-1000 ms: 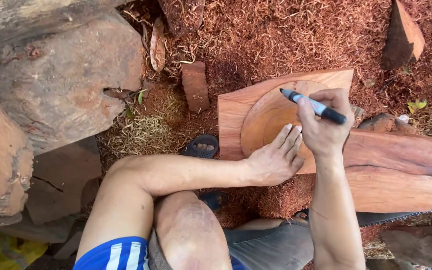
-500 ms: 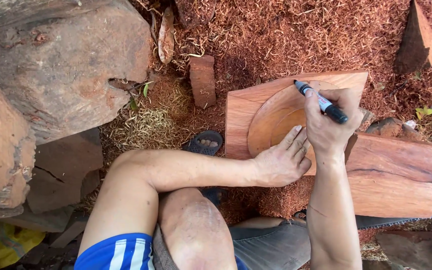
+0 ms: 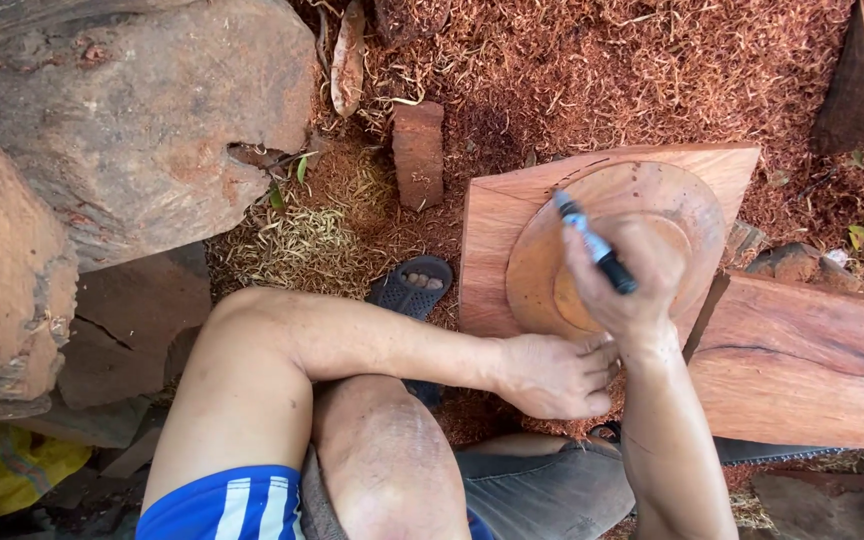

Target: Marking wood pieces with a marker to prepare for cutting.

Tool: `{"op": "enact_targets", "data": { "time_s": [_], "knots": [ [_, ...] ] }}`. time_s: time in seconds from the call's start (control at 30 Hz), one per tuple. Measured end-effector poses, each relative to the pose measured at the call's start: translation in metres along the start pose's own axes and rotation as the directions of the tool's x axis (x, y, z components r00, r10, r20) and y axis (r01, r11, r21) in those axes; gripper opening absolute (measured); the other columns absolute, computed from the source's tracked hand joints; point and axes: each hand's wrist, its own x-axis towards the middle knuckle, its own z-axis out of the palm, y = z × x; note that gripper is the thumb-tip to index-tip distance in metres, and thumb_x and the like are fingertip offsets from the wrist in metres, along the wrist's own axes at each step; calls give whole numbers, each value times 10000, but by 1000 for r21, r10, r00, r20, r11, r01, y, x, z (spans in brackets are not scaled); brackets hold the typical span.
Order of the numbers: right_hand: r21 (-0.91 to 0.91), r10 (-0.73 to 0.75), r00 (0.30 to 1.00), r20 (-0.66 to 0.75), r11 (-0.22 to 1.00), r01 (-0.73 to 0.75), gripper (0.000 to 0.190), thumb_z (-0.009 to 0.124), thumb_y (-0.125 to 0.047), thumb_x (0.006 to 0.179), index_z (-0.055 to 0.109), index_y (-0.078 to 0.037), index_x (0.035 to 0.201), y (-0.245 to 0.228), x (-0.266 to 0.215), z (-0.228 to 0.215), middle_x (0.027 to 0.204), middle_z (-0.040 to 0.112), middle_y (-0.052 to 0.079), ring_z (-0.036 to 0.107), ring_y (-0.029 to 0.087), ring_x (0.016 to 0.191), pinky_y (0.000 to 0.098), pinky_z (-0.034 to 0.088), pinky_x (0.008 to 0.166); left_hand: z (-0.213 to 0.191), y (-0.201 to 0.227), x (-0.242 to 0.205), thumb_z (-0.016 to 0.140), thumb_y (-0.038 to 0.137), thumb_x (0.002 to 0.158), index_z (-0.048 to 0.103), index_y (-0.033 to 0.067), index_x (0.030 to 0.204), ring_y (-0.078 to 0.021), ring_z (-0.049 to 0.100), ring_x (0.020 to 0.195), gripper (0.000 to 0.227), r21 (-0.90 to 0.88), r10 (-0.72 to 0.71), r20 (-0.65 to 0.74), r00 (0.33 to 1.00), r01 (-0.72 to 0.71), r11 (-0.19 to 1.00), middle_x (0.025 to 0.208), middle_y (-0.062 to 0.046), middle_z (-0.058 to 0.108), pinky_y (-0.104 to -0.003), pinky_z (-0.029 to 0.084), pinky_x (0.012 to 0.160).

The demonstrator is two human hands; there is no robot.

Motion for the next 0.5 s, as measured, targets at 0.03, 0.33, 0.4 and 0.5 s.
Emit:
{"op": "enact_targets", "data": {
  "time_s": [0.03, 0.33, 0.4, 0.5],
  "knots": [
    [2, 0, 1000, 1, 1000, 0, 162, 830, -55, 920, 675, -10, 905, 5, 0, 0, 742, 639, 82, 607, 171, 625, 338, 451, 562, -1, 0, -1, 557, 260, 846, 642, 45, 909, -372, 670, 1130, 240, -1, -2, 1, 1000, 2, 1000, 970, -173, 721, -513, 497, 1070],
    [54, 40, 987, -154, 998, -32, 151, 815, 2, 1016, 664, 7, 1025, 2, 2, 3, 916, 682, 119, 660, 188, 720, 312, 507, 641, 12, 3, -11, 542, 288, 875, 577, 68, 865, -377, 688, 1009, 223, -63, 155, -96, 983, -161, 985, 881, -161, 698, -479, 544, 923],
    [29, -46, 998, -43, 998, 47, 174, 817, -4, 938, 643, -8, 947, -11, 1, 3, 863, 671, 119, 666, 242, 747, 343, 517, 632, 17, 6, -15, 543, 273, 909, 542, 85, 866, -343, 696, 813, 193, -211, 231, 0, 973, -226, 951, 761, -117, 659, -466, 552, 729],
    [58, -82, 994, 69, 995, 78, 154, 819, -9, 890, 672, -8, 935, -29, 0, 1, 826, 669, 117, 671, 233, 695, 359, 523, 620, 12, 9, -13, 556, 323, 927, 522, 94, 865, -338, 677, 652, 240, -362, 279, 57, 959, -241, 900, 656, -106, 625, -487, 515, 556]
  ]
}}
